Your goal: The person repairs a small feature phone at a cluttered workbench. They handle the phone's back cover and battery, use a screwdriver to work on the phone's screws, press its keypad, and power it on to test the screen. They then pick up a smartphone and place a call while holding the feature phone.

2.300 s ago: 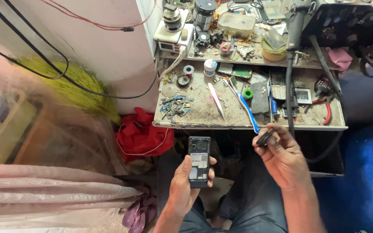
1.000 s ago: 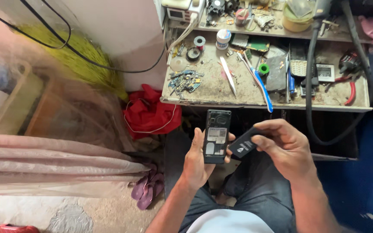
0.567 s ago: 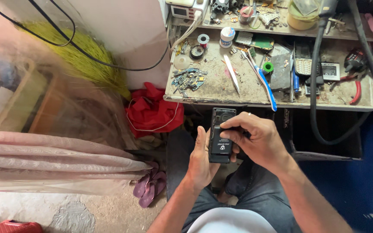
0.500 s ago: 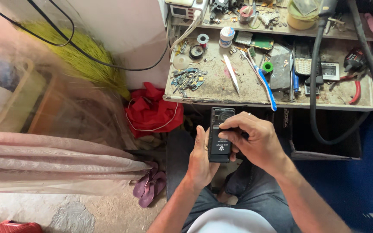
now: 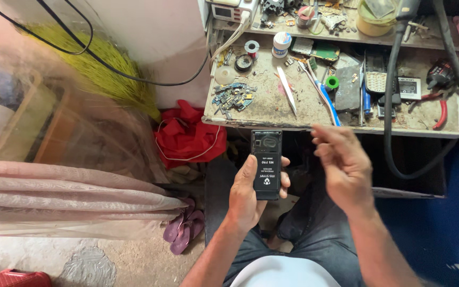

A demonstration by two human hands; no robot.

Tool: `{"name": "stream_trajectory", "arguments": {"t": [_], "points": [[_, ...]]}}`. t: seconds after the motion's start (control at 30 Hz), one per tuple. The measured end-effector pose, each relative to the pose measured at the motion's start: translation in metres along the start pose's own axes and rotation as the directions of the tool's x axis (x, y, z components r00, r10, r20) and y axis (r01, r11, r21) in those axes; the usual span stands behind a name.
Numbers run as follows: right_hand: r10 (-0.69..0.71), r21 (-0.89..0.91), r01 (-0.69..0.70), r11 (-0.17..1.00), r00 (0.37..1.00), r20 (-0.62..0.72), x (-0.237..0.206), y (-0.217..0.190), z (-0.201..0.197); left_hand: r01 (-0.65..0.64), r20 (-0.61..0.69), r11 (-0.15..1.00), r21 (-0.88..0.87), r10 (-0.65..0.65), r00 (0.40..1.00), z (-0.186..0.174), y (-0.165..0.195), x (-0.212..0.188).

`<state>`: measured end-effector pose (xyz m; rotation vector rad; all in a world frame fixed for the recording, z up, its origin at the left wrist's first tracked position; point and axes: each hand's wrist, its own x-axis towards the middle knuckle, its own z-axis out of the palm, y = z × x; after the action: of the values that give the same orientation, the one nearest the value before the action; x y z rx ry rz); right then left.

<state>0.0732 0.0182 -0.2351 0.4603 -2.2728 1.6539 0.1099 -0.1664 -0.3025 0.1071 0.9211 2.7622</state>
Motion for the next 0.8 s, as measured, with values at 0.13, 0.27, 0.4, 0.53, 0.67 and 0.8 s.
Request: {"name": "stream_trajectory", "arguments": {"t": [0.13,0.27,0.4,0.53,0.67,0.8], "points": [[0.057,0.017,-0.056,0.998,0.998,-0.023,-0.005,0.003,-0.010,-0.028,-0.002,0.998,-0.058,0.028,1.000,0.008,0.007,0.000],[0.035,-0.029,-0.035,0.999,0.999,0.016,-0.011,0.005,-0.006,-0.019,-0.018,0.998,-0.063,0.018,1.000,0.014,0.010,0.000],[0.027,-0.046,-0.025,0.999,0.999,0.043,-0.011,0.003,0.000,-0.005,-0.025,1.000,-0.029,0.004,1.000,0.016,0.009,0.000],[0.010,-0.096,-0.003,0.995,0.998,0.064,-0.011,-0.001,0.003,0.000,-0.022,1.000,-0.014,0.000,1.000,0.016,0.009,-0.001],[-0.017,-0.138,0.028,0.990,0.996,0.084,-0.010,-0.005,0.003,0.005,0.001,1.000,-0.024,-0.005,1.000,0.015,0.008,-0.001],[-0.024,-0.142,0.036,0.989,0.996,0.088,-0.010,-0.007,0.004,0.011,0.005,0.999,-0.041,-0.010,1.000,0.016,0.008,-0.002]]}}
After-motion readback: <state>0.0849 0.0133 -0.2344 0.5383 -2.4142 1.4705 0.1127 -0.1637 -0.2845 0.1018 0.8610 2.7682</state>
